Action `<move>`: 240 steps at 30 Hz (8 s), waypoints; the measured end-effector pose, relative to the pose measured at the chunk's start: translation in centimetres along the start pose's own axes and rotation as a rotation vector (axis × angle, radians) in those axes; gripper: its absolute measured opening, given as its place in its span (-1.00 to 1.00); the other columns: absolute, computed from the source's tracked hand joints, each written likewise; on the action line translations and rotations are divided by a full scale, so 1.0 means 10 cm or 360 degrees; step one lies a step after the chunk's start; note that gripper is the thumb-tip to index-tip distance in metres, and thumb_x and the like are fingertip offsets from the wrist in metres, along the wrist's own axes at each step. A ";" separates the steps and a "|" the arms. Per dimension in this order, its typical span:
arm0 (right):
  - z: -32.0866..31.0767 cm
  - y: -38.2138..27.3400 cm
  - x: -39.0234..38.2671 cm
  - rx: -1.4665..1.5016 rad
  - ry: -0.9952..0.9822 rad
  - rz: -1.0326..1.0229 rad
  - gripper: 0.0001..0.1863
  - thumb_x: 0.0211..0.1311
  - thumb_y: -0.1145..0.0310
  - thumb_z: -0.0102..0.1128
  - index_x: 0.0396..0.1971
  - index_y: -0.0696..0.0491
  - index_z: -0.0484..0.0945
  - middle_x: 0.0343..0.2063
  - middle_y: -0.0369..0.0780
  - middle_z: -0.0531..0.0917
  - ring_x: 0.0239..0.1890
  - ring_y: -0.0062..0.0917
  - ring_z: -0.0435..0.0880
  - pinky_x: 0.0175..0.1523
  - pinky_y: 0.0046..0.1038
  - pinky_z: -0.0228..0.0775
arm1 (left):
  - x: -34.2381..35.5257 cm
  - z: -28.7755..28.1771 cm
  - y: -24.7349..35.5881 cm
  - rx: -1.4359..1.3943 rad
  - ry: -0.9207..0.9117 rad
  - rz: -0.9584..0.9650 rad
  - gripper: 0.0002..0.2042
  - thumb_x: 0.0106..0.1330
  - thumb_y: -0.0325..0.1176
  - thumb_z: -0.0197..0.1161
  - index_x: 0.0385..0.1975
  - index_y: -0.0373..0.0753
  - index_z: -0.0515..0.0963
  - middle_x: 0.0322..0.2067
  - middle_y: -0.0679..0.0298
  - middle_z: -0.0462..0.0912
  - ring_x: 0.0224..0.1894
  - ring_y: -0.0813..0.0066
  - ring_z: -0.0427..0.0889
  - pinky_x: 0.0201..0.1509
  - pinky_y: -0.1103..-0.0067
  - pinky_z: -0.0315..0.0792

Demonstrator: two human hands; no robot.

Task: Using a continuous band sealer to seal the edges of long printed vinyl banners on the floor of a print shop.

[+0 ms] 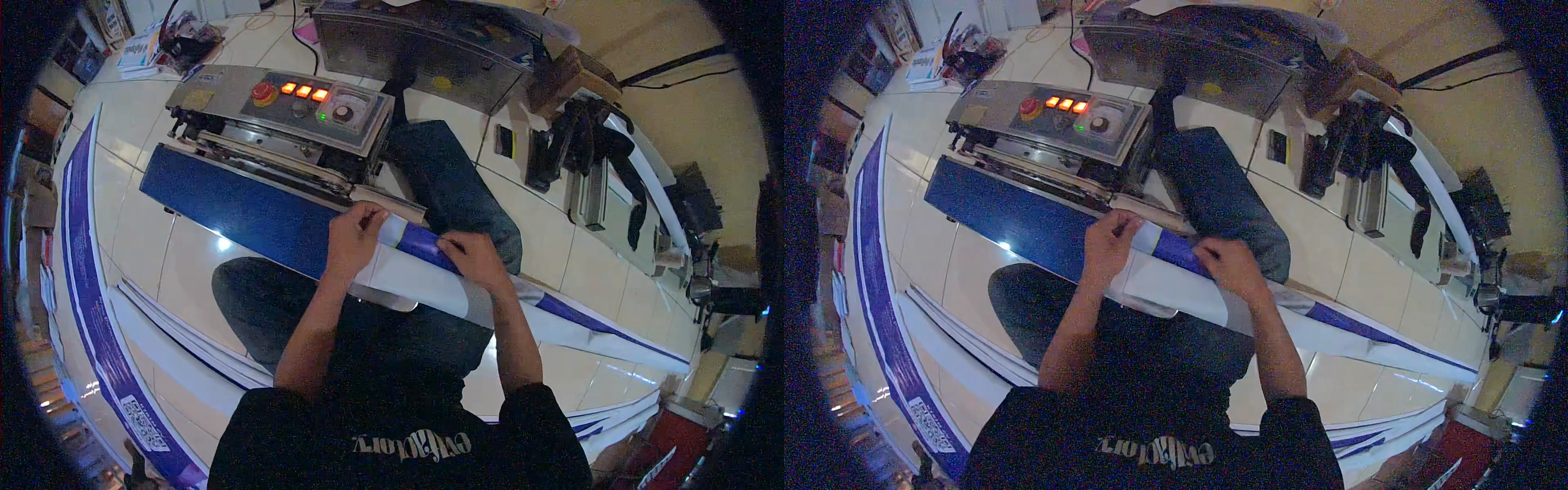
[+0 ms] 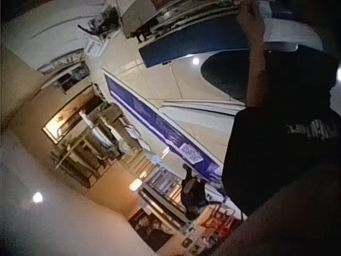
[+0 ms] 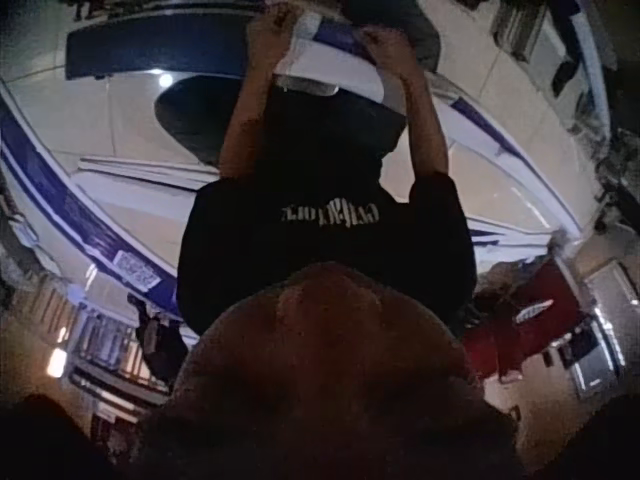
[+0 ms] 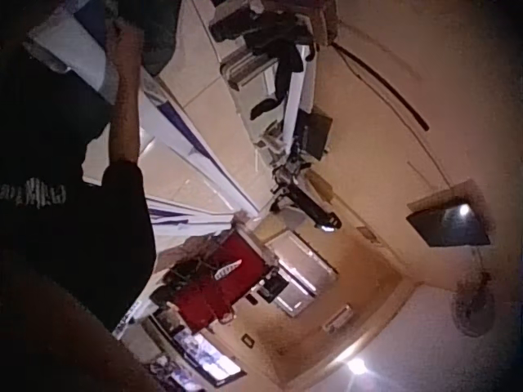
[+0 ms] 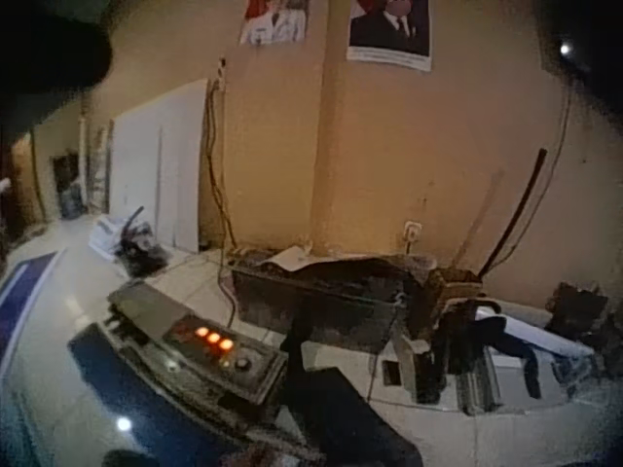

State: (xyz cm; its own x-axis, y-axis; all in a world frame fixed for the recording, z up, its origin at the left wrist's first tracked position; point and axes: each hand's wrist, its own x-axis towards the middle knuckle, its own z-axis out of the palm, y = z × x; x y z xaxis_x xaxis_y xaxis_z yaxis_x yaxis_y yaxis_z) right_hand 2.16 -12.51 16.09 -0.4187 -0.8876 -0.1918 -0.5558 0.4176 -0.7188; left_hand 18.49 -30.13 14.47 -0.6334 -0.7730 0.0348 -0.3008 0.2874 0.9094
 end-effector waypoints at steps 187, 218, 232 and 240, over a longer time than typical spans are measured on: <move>-0.89 1.60 -0.76 0.0155 -0.0168 0.0422 -0.80 0.22 0.35 0.27 -0.27 0.17 0.61 -0.45 -0.25 0.66 -0.37 -0.62 0.57 -0.19 -0.51 0.45 | -0.41 0.59 -0.22 0.1170 0.0017 0.0469 -0.36 0.33 -0.06 0.00 0.31 -0.37 0.17 0.37 -0.15 0.00 0.43 -0.23 -0.14 0.37 -0.18 -0.41; -0.80 1.69 -0.78 0.0256 -0.0003 0.0405 -0.75 0.11 0.41 0.35 -0.21 0.19 0.65 -0.33 -0.18 0.72 -0.26 -0.56 0.65 -0.05 -0.49 0.49 | -0.47 0.56 -0.22 0.0808 -0.0119 0.0732 -0.56 0.24 -0.16 0.17 0.02 -0.33 0.46 0.06 -0.02 0.35 0.31 0.01 0.16 0.38 -0.10 -0.17; -0.88 1.45 -0.72 0.0068 -0.0088 0.0538 -0.78 0.19 0.33 0.29 -0.24 0.14 0.67 -0.38 -0.20 0.72 -0.36 -0.61 0.61 -0.15 -0.48 0.47 | -0.45 0.61 -0.15 0.0975 -0.0264 0.0673 -0.40 0.30 -0.05 0.07 0.26 -0.29 0.27 0.36 -0.10 0.07 0.42 -0.14 -0.06 0.38 -0.17 -0.34; -0.83 1.64 -0.74 0.0230 -0.0091 0.0310 -0.76 0.26 0.26 0.25 -0.21 0.11 0.67 -0.40 -0.21 0.71 -0.36 -0.58 0.61 -0.17 -0.46 0.48 | -0.43 0.61 -0.19 0.1144 -0.0127 0.0627 -0.35 0.31 -0.07 0.06 0.30 -0.36 0.18 0.37 -0.11 0.03 0.43 -0.16 -0.10 0.38 -0.18 -0.36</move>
State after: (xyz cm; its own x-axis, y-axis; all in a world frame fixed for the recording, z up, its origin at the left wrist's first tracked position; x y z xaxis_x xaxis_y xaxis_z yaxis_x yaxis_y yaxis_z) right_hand -9.78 2.53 11.27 -0.4642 -0.8044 -0.3707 -0.3582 0.5533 -0.7520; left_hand 17.48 -23.87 10.12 -0.8287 -0.5048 0.2418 -0.4114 0.8422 0.3484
